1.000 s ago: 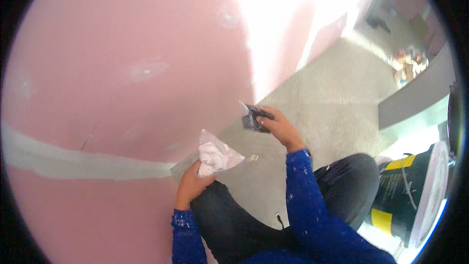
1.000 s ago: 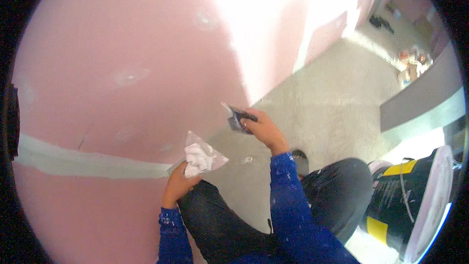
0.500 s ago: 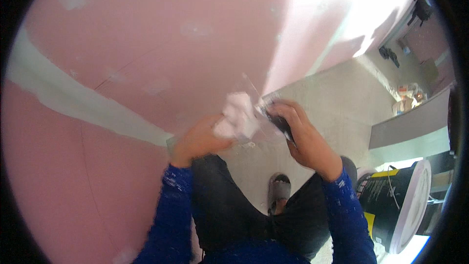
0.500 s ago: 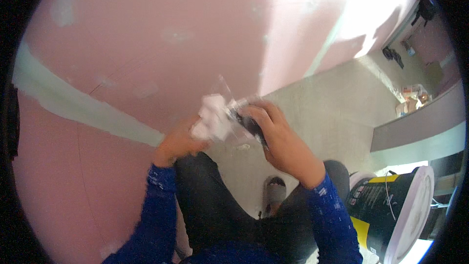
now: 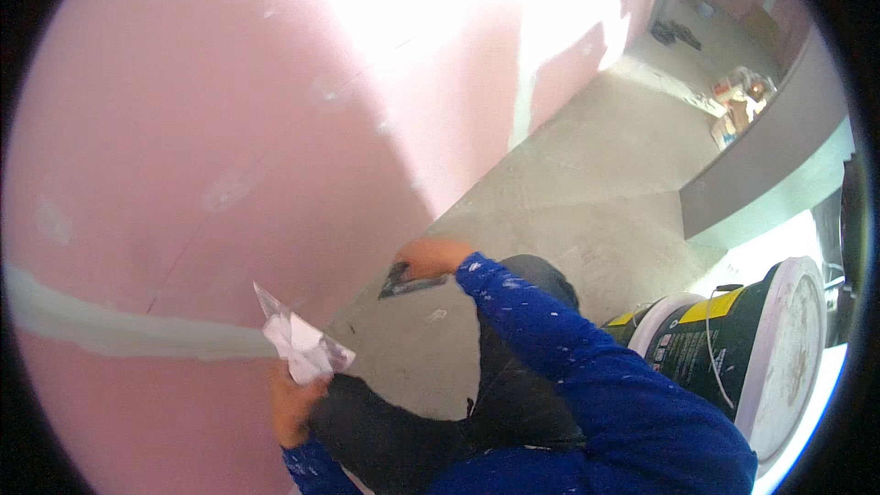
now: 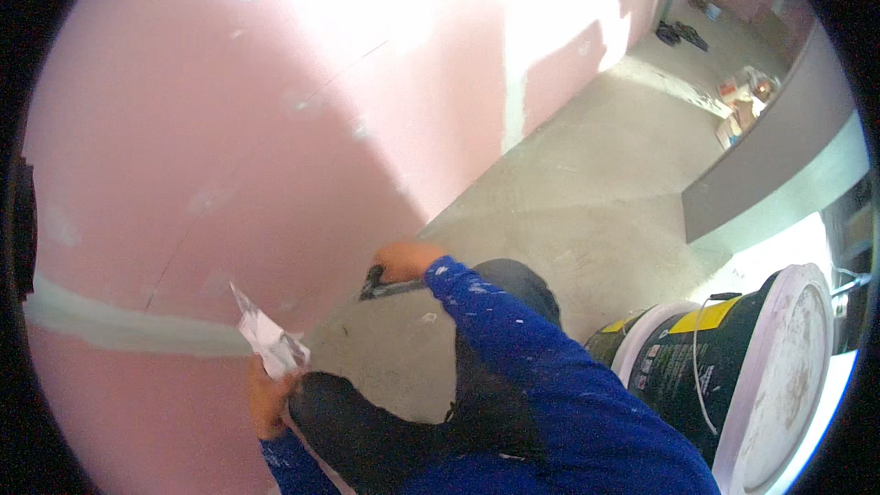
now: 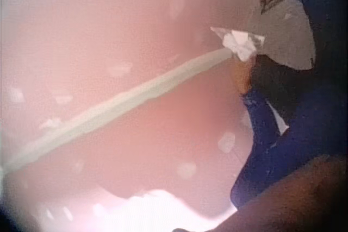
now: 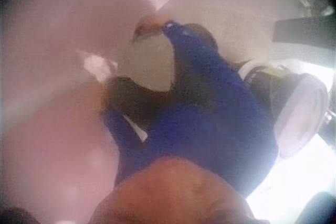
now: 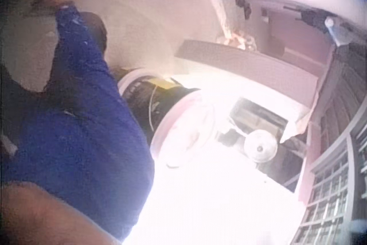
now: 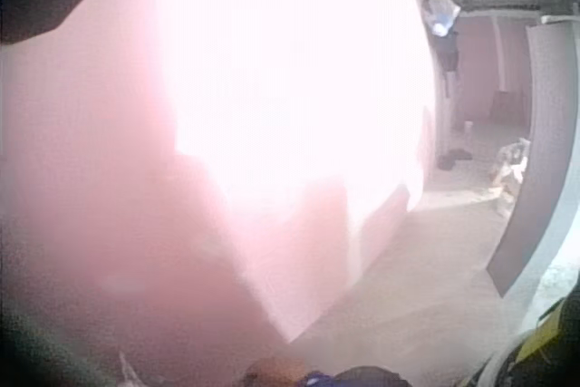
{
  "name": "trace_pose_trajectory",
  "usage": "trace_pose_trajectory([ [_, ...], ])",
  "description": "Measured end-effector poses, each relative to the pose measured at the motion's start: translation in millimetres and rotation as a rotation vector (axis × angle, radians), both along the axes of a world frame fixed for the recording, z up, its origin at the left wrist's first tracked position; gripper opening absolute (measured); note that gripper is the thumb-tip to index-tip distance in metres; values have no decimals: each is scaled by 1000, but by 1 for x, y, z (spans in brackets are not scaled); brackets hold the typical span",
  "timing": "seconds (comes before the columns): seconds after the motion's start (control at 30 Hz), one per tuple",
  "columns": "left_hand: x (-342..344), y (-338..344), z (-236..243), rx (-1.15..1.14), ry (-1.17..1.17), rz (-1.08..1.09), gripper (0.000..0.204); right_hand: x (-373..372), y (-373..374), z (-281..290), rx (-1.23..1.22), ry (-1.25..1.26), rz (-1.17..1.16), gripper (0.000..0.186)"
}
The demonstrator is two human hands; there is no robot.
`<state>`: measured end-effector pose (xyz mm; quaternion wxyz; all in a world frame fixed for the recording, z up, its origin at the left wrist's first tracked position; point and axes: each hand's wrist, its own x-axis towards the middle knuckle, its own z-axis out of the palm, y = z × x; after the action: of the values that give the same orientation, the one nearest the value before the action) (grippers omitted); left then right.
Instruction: The person applies white plaster to a pink wall using a putty knife and a larger trowel. They repeatedly scoop plaster from a bucket and spread it across the wall surface, smoothing the material in multiple passes.
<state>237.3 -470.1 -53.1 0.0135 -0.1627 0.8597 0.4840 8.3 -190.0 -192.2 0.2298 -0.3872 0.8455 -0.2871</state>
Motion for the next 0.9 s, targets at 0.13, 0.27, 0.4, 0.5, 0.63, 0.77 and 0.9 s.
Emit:
trace_pose_trajectory([
  [0.13,30,44,-39,232,-111,123,49,-24,-20,-6,-97,-229,-16,43],
  [0.27,51,39,-33,-11,-79,66,48,-52,-20,1,-442,-730,120,47],
  [0.4,58,28,-7,-209,76,215,49,-69,-4,-2,-573,-955,107,53],
  [0.5,38,31,20,-320,141,271,49,-76,1,-8,-682,-1053,70,55],
  [0.63,3,46,67,-388,175,212,49,-80,0,-23,-716,-1246,152,54],
  [0.77,-46,70,107,-347,175,33,49,-85,-8,-46,-842,-1231,189,40],
  [0.9,-94,107,111,-212,136,-224,49,-98,-20,-71,-711,-1269,-3,34],
])
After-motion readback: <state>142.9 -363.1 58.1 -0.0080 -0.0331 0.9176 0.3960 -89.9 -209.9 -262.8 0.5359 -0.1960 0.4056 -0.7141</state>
